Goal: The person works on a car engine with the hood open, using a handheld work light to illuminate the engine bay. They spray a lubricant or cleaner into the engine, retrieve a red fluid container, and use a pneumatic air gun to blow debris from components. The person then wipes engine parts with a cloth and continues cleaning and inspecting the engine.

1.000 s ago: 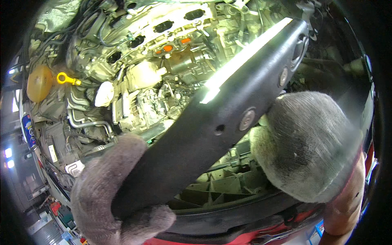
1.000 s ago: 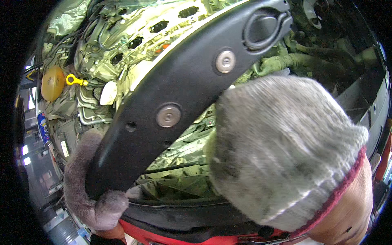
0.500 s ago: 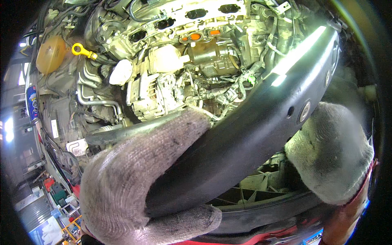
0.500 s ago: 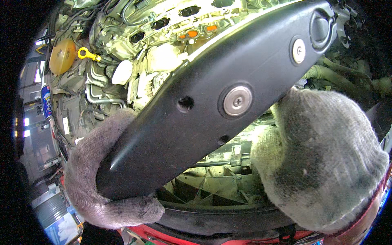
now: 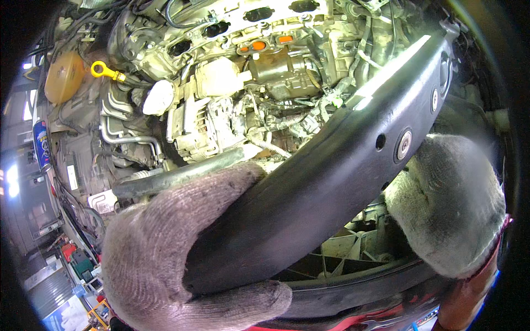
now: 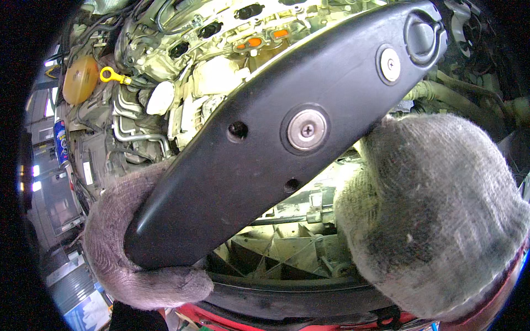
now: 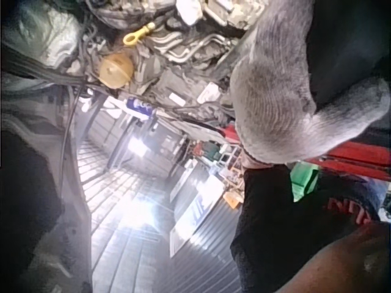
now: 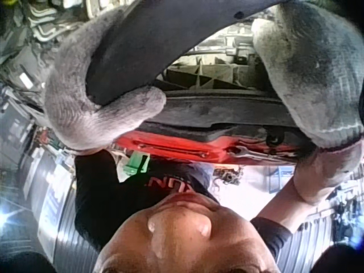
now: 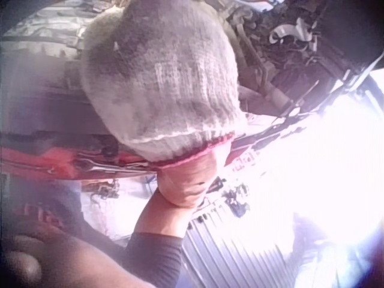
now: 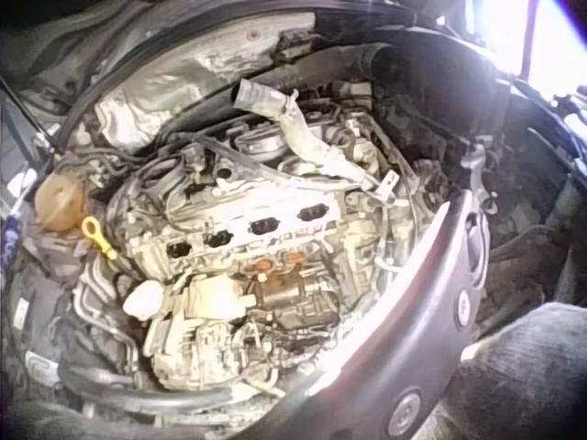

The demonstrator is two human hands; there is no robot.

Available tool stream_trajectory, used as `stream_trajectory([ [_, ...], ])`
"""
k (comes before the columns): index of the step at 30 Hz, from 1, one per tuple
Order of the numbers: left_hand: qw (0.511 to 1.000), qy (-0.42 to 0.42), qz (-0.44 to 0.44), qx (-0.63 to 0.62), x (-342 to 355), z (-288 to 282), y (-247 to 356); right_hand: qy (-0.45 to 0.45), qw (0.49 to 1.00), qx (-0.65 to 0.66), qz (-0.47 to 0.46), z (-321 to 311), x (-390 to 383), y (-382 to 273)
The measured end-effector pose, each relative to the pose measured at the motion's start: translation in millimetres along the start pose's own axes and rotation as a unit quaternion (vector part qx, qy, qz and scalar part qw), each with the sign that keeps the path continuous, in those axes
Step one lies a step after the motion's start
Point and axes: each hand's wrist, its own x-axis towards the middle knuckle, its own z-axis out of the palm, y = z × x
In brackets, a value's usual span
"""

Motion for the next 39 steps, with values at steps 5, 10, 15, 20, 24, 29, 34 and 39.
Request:
stream_trajectory([
  [5,0.998,0.014,0.051,0.046,-16,-9,-18,-0.002,1.0,0.01,-0.024,4,4,6],
  [10,0.995,0.021,0.089,0.048,-23,-13,-19,0.011,1.0,0.005,-0.017,4,2,1],
  [15,0.988,0.029,0.141,0.047,-24,-10,-36,0.015,1.0,-0.012,0.012,12,-1,-10],
  [20,0.985,0.058,0.152,0.054,-42,-22,-42,0.002,1.0,-0.016,0.003,18,7,-20],
  [24,0.983,0.056,0.171,0.042,-41,-27,-53,-0.004,0.999,-0.028,0.016,22,10,-28],
  [29,0.981,0.045,0.186,0.032,-36,-33,-56,-0.005,0.999,-0.038,0.032,21,10,-30],
  [34,0.981,0.047,0.184,0.04,-36,-32,-46,-0.008,0.999,-0.034,0.015,15,13,-31],
  [39,0.979,0.028,0.197,0.045,-22,-25,-36,-0.005,0.999,-0.03,0.022,8,12,-28],
])
